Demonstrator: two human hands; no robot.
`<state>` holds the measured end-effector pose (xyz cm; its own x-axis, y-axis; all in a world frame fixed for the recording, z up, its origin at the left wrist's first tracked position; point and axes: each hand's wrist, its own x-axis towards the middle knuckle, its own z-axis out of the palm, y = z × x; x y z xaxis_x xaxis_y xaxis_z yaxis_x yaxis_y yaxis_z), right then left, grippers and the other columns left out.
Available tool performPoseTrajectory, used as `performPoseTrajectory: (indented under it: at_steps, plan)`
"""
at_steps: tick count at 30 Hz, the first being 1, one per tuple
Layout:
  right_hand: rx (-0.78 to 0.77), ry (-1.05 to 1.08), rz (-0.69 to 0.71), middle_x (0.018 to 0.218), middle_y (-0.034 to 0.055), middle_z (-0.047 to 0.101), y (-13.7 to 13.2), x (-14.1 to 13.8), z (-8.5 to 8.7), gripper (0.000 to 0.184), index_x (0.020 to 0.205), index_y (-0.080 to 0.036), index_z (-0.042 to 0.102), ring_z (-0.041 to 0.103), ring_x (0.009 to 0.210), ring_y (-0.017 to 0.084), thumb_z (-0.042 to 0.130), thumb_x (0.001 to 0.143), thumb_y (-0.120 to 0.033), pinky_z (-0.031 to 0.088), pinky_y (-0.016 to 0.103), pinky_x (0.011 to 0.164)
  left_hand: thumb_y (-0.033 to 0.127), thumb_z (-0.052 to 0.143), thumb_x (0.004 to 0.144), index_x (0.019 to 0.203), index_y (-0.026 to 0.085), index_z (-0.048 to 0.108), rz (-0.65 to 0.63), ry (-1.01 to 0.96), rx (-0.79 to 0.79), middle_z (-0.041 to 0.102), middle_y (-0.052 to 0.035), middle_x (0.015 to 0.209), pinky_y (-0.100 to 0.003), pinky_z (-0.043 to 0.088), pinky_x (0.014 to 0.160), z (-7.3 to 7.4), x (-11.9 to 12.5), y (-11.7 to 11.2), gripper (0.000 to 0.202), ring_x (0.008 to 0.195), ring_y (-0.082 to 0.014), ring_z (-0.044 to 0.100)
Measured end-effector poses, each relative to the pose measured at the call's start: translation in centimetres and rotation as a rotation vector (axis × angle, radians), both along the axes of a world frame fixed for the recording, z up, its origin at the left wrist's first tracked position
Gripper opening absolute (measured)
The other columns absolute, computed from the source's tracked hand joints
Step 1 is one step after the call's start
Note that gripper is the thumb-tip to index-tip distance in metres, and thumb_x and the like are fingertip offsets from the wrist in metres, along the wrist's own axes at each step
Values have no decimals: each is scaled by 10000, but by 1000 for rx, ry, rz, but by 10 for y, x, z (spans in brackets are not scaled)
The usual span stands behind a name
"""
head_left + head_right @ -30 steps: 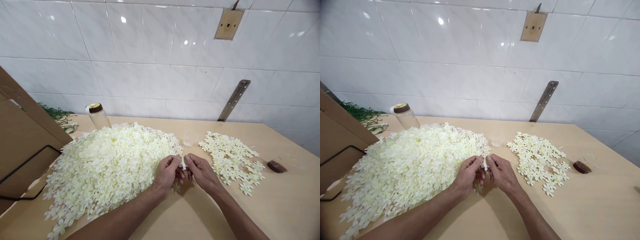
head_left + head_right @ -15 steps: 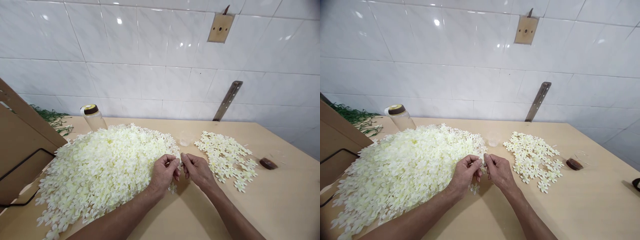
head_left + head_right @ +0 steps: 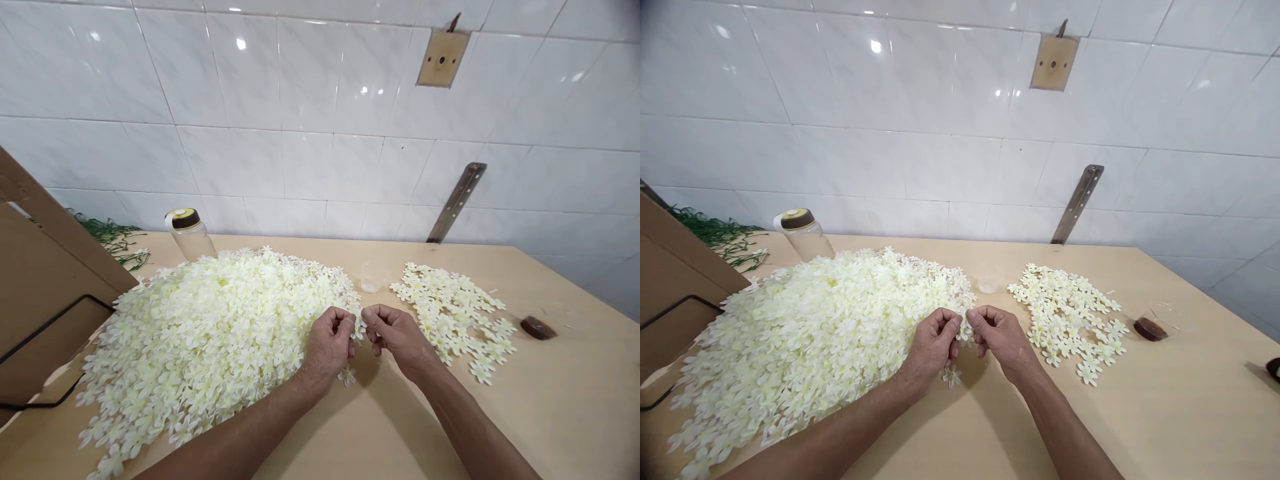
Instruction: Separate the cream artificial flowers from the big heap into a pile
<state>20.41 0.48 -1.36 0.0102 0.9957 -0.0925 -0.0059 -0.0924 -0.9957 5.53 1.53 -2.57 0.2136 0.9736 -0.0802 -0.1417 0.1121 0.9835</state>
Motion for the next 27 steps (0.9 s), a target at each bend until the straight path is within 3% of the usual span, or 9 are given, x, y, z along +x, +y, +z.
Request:
performPoseTrajectory:
  at_steps: [4, 14, 20, 27]
  plan:
    - [-30, 35, 9, 547, -29, 524, 0, 1, 2, 485, 640, -161, 608, 459, 473, 92, 779, 704, -610, 402, 227, 452, 429, 614, 841, 808, 187, 570, -6, 17, 2, 481, 68, 479, -159, 333, 375, 1, 0, 0, 247, 375, -66, 415]
    - [-13, 75, 28, 633, -4, 558, -1, 2, 1, 476, 649, -162, 597, 511, 526, 109, 717, 774, -606, 455, 245, 501, 446, 680, 778, 852, 180, 578, -61, -89, -100, 557, 45, 573, -175, 337, 337, 9, 0, -2, 294, 404, -80, 450]
    - [-25, 18, 27, 605, -1, 561, 1, 3, 1, 472, 648, -160, 618, 510, 532, 116, 717, 766, -607, 458, 242, 489, 468, 698, 763, 811, 179, 605, -2, -55, -85, 506, 60, 493, -170, 334, 343, 5, -1, 1, 308, 384, -82, 441]
    - [-1, -31, -73, 555, -19, 546, 3, 6, -4, 463, 688, -167, 633, 488, 461, 105, 702, 773, -616, 436, 245, 447, 459, 659, 802, 800, 187, 591, 30, -24, -65, 498, 60, 470, -165, 319, 343, 0, 0, 1, 281, 372, -81, 425]
